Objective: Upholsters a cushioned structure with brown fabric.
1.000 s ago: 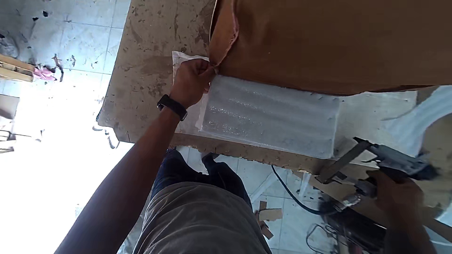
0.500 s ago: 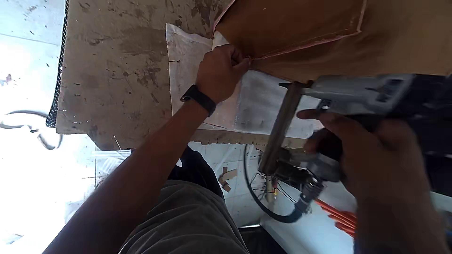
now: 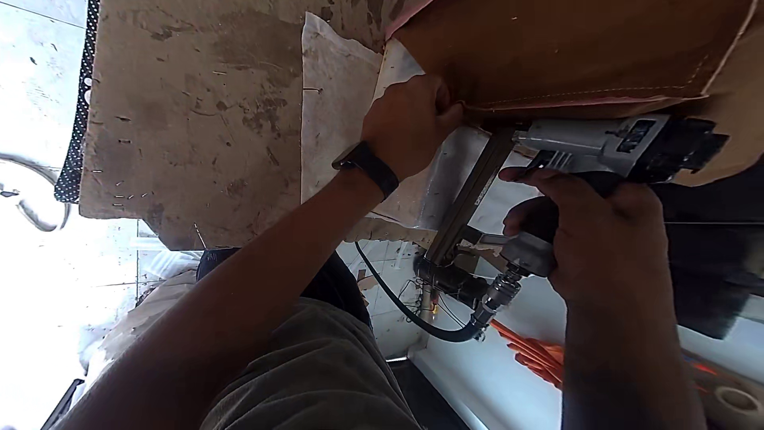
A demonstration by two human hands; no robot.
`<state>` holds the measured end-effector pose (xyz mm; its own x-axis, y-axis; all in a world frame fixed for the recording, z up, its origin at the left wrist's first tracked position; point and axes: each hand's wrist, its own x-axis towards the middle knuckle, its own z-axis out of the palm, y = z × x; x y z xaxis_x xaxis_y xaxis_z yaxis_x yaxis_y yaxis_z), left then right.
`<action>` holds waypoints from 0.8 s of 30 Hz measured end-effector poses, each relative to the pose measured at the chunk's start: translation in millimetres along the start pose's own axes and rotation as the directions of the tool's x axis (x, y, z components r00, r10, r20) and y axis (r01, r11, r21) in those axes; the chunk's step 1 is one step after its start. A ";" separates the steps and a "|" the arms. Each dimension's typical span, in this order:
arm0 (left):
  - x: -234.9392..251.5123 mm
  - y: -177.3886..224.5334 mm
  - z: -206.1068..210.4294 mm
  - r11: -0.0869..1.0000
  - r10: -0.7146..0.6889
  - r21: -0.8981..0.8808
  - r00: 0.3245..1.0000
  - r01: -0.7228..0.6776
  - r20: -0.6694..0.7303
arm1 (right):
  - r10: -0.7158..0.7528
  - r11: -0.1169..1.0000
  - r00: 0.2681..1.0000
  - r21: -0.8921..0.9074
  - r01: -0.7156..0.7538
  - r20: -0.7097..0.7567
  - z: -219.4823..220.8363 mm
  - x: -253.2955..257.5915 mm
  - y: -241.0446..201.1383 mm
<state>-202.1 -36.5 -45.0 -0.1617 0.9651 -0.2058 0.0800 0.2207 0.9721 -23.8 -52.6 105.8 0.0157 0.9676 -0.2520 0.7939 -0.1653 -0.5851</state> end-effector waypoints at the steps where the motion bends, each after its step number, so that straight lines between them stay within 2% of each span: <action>1: 0.2 -0.2 0.3 1.000 0.000 -0.002 1.000 0.000 0.000 | 0.003 1.000 1.000 -0.002 -0.003 0.003 0.0 0.8 -0.8; 17: 0.8 0.6 -3.5 1.000 -0.019 0.007 0.999 0.019 0.041 | 0.100 0.995 0.995 -0.028 -0.100 -0.017 8.4 3.6 -8.6; 24: 1.3 1.6 -6.6 0.999 -0.035 0.002 0.998 0.035 0.054 | 0.116 0.981 0.991 0.166 -0.103 -0.070 2.7 -15.9 -0.4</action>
<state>-208.7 -35.9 -43.0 -0.1116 0.9628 -0.2460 0.0766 0.2551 0.9639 -26.0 -68.4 108.0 0.1506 0.9529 -0.2634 0.6758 -0.2936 -0.6761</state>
